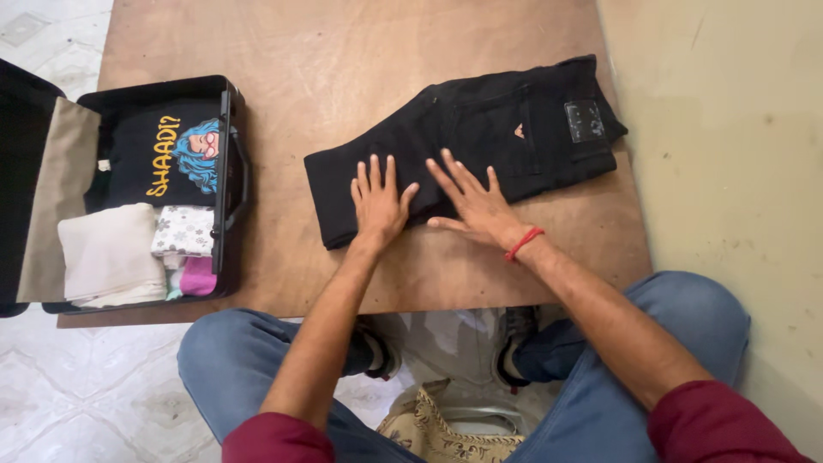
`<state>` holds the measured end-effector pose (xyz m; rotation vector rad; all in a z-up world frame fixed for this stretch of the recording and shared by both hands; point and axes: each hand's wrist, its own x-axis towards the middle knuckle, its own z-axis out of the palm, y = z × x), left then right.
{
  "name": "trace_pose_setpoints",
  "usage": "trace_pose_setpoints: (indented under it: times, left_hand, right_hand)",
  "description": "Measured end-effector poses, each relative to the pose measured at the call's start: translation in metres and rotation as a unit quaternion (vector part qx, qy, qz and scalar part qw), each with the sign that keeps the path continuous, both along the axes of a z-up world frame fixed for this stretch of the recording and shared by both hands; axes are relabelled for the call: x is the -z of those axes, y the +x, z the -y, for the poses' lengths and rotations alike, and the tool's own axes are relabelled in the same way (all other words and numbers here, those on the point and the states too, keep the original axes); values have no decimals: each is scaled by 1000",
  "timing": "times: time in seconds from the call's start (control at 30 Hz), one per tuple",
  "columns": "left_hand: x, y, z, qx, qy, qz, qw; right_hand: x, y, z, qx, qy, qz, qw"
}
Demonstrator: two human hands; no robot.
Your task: The person folds a black t-shirt and a pair of black trousers on a wooden table, then places them into an open suitcase. The person closes the suitcase at the end.
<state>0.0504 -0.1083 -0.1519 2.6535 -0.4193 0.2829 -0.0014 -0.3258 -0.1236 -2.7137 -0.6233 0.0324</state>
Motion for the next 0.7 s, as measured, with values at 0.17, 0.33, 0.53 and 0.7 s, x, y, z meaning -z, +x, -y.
trace_pose_setpoints:
  times: [0.17, 0.33, 0.53, 0.7]
  left_hand:
    - [21, -2, -38, -68, 2, 24, 997]
    - [12, 1, -85, -331, -35, -122, 935]
    - [0, 21, -131, -274, -370, -347, 817]
    - [-20, 24, -142, -257, -418, -462, 739]
  right_hand:
    - [-6, -7, -10, -31, -48, 24, 998]
    - [0, -5, -8, -35, -43, 7, 998]
    - [-4, -9, -9, -39, -48, 16, 998]
    - [-10, -10, -10, -53, -81, 9, 995]
